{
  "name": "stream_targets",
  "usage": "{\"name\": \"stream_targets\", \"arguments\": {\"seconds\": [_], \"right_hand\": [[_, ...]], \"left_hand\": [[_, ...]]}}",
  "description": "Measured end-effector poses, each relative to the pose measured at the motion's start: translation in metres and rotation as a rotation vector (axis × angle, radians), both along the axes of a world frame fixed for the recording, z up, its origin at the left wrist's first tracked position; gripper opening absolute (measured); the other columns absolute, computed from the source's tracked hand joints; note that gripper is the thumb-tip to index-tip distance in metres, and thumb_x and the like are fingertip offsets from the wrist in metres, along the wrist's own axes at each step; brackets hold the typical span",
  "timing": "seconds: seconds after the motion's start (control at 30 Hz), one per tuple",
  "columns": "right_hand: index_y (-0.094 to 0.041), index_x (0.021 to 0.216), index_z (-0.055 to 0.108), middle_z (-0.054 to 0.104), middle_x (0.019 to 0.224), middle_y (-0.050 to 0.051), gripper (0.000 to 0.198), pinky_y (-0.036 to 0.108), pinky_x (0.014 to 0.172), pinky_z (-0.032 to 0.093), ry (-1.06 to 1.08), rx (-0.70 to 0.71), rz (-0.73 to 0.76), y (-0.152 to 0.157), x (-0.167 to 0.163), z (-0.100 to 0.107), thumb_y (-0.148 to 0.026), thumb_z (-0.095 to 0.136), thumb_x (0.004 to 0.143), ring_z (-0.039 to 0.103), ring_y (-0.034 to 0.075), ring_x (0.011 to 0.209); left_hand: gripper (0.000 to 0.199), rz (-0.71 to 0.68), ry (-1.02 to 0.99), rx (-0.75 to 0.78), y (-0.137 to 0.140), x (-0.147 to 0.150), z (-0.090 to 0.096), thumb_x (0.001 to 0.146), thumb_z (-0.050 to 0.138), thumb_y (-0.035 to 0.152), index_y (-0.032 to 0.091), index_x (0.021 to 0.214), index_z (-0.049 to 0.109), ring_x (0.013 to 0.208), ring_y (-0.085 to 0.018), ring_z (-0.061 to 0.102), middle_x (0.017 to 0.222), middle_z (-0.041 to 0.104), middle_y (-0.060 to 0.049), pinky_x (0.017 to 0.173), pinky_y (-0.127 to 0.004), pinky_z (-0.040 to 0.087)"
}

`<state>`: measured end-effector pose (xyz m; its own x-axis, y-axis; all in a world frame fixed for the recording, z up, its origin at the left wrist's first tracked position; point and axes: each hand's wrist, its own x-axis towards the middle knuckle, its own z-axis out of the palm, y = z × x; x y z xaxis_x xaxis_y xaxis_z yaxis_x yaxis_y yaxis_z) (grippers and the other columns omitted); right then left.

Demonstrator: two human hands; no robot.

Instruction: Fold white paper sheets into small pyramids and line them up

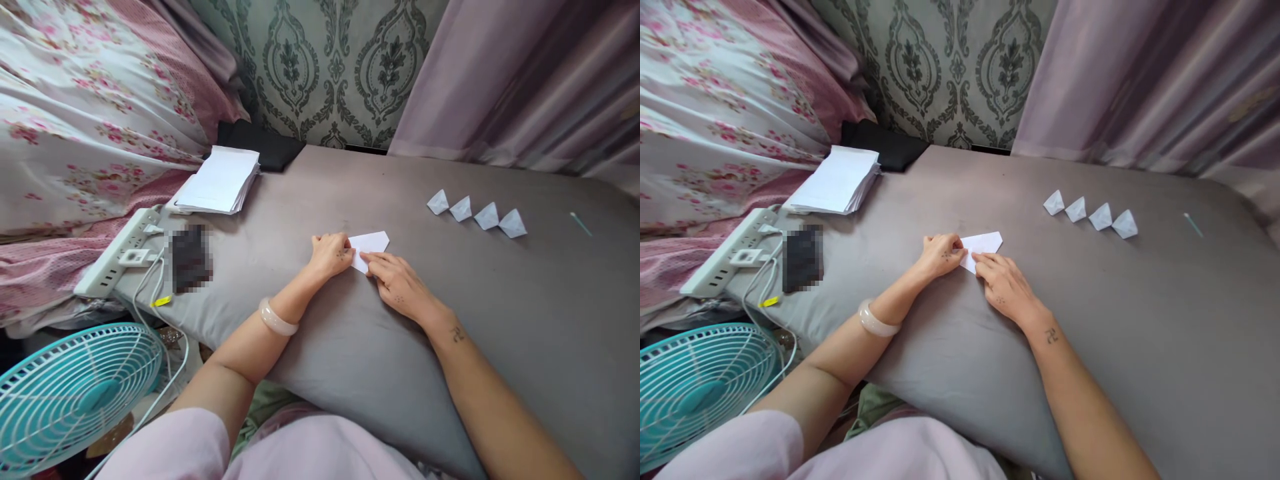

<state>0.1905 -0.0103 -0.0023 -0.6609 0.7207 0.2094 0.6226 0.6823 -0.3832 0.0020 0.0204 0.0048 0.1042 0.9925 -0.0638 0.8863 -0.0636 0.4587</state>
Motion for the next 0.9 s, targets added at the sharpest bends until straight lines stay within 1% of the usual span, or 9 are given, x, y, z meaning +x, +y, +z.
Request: {"name": "stream_targets", "arguments": {"seconds": [0.2, 0.4, 0.53, 0.6, 0.67, 0.73, 0.83, 0.9], "right_hand": [[-0.020, 0.084, 0.058, 0.055, 0.136, 0.008, 0.028, 0.042, 0.091, 0.046, -0.075, 0.002, 0.013, 0.002, -0.005, 0.007, 0.001, 0.040, 0.077, 0.052, 0.025, 0.116], [-0.021, 0.081, 0.059, 0.058, 0.133, 0.007, 0.027, 0.040, 0.088, 0.047, -0.121, 0.026, 0.027, 0.005, -0.009, 0.015, -0.001, 0.041, 0.078, 0.054, 0.024, 0.106], [-0.021, 0.079, 0.060, 0.063, 0.125, 0.006, 0.028, 0.037, 0.082, 0.047, -0.153, 0.028, 0.028, 0.008, -0.011, 0.021, -0.001, 0.042, 0.077, 0.057, 0.023, 0.095], [-0.021, 0.086, 0.063, 0.067, 0.115, 0.007, 0.031, 0.035, 0.078, 0.046, -0.171, 0.032, 0.013, 0.009, -0.012, 0.022, -0.001, 0.041, 0.077, 0.058, 0.023, 0.091], [-0.021, 0.100, 0.064, 0.070, 0.103, 0.007, 0.035, 0.034, 0.077, 0.046, -0.171, 0.052, -0.019, 0.009, -0.013, 0.021, -0.003, 0.042, 0.079, 0.059, 0.024, 0.091], [-0.021, 0.111, 0.063, 0.071, 0.103, 0.007, 0.035, 0.035, 0.079, 0.046, -0.140, 0.078, -0.049, 0.008, -0.013, 0.016, -0.009, 0.044, 0.084, 0.060, 0.024, 0.094], [-0.022, 0.109, 0.067, 0.068, 0.117, 0.005, 0.028, 0.036, 0.085, 0.047, -0.054, 0.095, -0.066, 0.010, -0.013, 0.006, -0.020, 0.045, 0.091, 0.060, 0.023, 0.099], [-0.023, 0.105, 0.069, 0.068, 0.118, 0.004, 0.027, 0.037, 0.085, 0.048, -0.021, 0.101, -0.065, 0.012, -0.012, 0.000, -0.025, 0.045, 0.094, 0.059, 0.023, 0.099]], "left_hand": [[0.018, -0.001, 0.011, -0.002, 0.000, 0.001, -0.001, 0.082, 0.049, 0.029, 0.018, 0.084, 0.062, 0.097, -0.026, 0.058, 0.093, 0.070, -0.008, 0.089, -0.043, 0.034], [0.018, 0.005, 0.011, -0.001, 0.000, 0.001, -0.003, 0.082, 0.047, 0.029, 0.017, 0.084, 0.062, 0.098, -0.027, 0.058, 0.093, 0.069, -0.009, 0.088, -0.043, 0.034], [0.019, 0.006, 0.012, -0.003, 0.000, 0.001, -0.003, 0.082, 0.046, 0.028, 0.017, 0.084, 0.062, 0.098, -0.027, 0.058, 0.093, 0.069, -0.009, 0.089, -0.043, 0.034], [0.019, 0.004, 0.013, 0.000, 0.000, 0.001, -0.003, 0.082, 0.046, 0.028, 0.017, 0.085, 0.062, 0.099, -0.027, 0.058, 0.094, 0.069, -0.010, 0.089, -0.043, 0.034], [0.020, 0.004, 0.014, -0.001, 0.000, 0.001, -0.003, 0.083, 0.046, 0.029, 0.017, 0.085, 0.062, 0.099, -0.027, 0.058, 0.095, 0.069, -0.010, 0.089, -0.043, 0.034], [0.019, 0.002, 0.013, -0.004, 0.000, 0.001, -0.003, 0.083, 0.047, 0.029, 0.017, 0.085, 0.062, 0.099, -0.027, 0.058, 0.096, 0.069, -0.010, 0.089, -0.044, 0.034], [0.019, 0.000, 0.010, 0.000, 0.000, 0.000, -0.004, 0.083, 0.048, 0.029, 0.017, 0.085, 0.062, 0.099, -0.027, 0.058, 0.097, 0.070, -0.009, 0.090, -0.044, 0.034], [0.018, -0.001, 0.005, -0.001, 0.001, 0.000, -0.005, 0.083, 0.048, 0.030, 0.017, 0.085, 0.062, 0.100, -0.027, 0.058, 0.097, 0.070, -0.009, 0.090, -0.044, 0.034]]}}
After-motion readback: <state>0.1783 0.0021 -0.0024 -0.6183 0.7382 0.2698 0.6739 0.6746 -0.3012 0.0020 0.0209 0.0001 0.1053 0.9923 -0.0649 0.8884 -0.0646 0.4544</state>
